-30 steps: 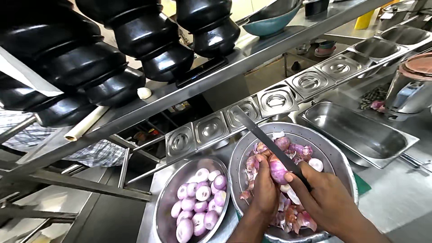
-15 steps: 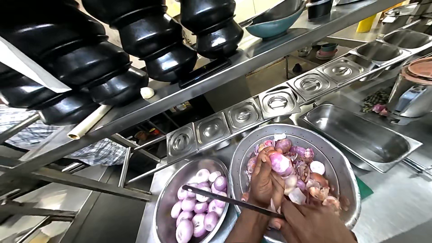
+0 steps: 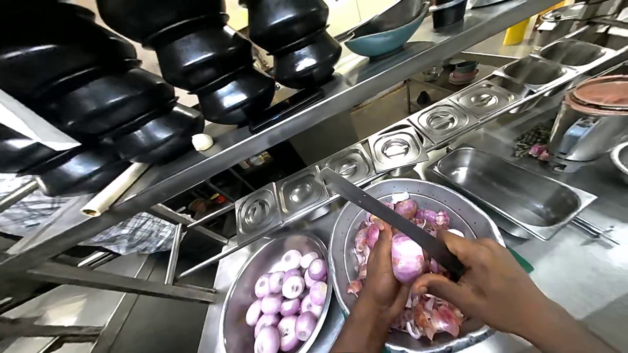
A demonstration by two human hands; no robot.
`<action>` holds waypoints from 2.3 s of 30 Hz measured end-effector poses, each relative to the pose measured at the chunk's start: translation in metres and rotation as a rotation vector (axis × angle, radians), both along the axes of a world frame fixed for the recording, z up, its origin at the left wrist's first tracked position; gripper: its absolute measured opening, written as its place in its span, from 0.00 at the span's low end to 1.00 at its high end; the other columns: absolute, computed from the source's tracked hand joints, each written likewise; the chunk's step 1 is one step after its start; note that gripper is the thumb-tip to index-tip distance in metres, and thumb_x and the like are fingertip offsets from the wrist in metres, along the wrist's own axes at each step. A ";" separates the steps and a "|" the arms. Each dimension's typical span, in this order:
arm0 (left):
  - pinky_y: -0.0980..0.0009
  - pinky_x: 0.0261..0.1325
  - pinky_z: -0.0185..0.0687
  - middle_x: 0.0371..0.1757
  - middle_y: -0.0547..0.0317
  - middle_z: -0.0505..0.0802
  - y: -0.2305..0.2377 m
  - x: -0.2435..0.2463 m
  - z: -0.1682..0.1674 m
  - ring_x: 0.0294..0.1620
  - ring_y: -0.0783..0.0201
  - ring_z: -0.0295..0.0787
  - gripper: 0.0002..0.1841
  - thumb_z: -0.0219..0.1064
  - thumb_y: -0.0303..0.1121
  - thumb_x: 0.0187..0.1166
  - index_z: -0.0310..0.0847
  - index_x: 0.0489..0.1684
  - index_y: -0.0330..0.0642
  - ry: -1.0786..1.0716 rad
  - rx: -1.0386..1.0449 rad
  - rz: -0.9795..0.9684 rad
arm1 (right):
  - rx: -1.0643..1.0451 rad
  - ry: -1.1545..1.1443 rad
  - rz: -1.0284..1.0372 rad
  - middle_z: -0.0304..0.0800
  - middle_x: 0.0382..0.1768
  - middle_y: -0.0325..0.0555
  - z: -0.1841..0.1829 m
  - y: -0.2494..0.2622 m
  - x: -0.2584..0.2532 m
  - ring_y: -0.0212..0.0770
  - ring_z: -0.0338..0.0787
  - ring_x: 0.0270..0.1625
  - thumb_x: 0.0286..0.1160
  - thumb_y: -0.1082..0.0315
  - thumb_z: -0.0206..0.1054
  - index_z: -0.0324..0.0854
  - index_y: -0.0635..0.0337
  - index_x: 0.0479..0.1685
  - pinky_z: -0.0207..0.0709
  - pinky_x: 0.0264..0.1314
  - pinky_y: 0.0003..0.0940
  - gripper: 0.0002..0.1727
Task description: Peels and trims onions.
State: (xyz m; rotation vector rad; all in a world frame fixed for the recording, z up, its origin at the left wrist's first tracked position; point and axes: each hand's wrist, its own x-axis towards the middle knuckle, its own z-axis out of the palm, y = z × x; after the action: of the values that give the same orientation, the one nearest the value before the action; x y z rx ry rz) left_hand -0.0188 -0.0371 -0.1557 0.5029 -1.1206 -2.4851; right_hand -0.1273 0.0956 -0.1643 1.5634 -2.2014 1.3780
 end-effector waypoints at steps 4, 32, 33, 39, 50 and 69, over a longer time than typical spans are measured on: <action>0.69 0.44 0.90 0.36 0.53 0.91 0.003 0.003 0.005 0.37 0.65 0.92 0.27 0.38 0.51 0.93 0.81 0.47 0.41 0.019 0.040 0.010 | -0.004 -0.046 0.044 0.64 0.10 0.25 0.004 -0.003 0.002 0.25 0.67 0.12 0.63 0.17 0.59 0.73 0.41 0.19 0.60 0.12 0.30 0.36; 0.70 0.20 0.79 0.28 0.50 0.86 -0.004 -0.011 -0.003 0.19 0.62 0.82 0.37 0.30 0.61 0.91 0.78 0.48 0.37 -0.169 -0.031 0.216 | 0.271 0.223 0.216 0.73 0.09 0.46 0.000 0.014 0.057 0.51 0.80 0.12 0.90 0.37 0.45 0.79 0.55 0.27 0.68 0.11 0.48 0.35; 0.70 0.19 0.79 0.28 0.49 0.86 -0.005 -0.012 -0.003 0.19 0.61 0.82 0.37 0.32 0.62 0.91 0.79 0.48 0.38 -0.181 -0.027 0.244 | 0.257 0.165 0.208 0.73 0.09 0.46 -0.003 0.015 0.050 0.51 0.80 0.12 0.89 0.35 0.46 0.79 0.55 0.26 0.69 0.11 0.49 0.35; 0.67 0.45 0.90 0.37 0.56 0.91 0.005 -0.007 -0.003 0.38 0.66 0.91 0.26 0.38 0.44 0.95 0.83 0.50 0.38 -0.113 -0.514 0.461 | 0.038 -0.032 -0.032 0.65 0.09 0.32 -0.009 0.008 0.011 0.34 0.69 0.10 0.70 0.19 0.54 0.76 0.48 0.23 0.63 0.10 0.38 0.39; 0.76 0.52 0.86 0.42 0.63 0.89 0.012 -0.007 -0.014 0.46 0.74 0.88 0.38 0.44 0.70 0.83 0.83 0.47 0.41 0.271 -0.899 0.682 | -0.072 0.010 -0.116 0.64 0.09 0.31 -0.002 -0.005 0.030 0.31 0.68 0.10 0.79 0.26 0.53 0.73 0.47 0.22 0.59 0.10 0.34 0.34; 0.67 0.20 0.86 0.29 0.44 0.89 -0.007 -0.007 -0.002 0.18 0.58 0.86 0.39 0.25 0.61 0.90 0.76 0.62 0.37 -0.168 -0.136 0.129 | 0.164 0.234 -0.164 0.64 0.07 0.36 -0.022 0.014 -0.005 0.40 0.70 0.08 0.62 0.13 0.49 0.73 0.50 0.21 0.60 0.08 0.41 0.44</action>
State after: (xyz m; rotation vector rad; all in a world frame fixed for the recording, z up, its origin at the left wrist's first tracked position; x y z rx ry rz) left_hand -0.0253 -0.0437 -0.1576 0.7305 -1.2675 -2.2718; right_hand -0.1325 0.1101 -0.1862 1.4680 -2.2843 0.9391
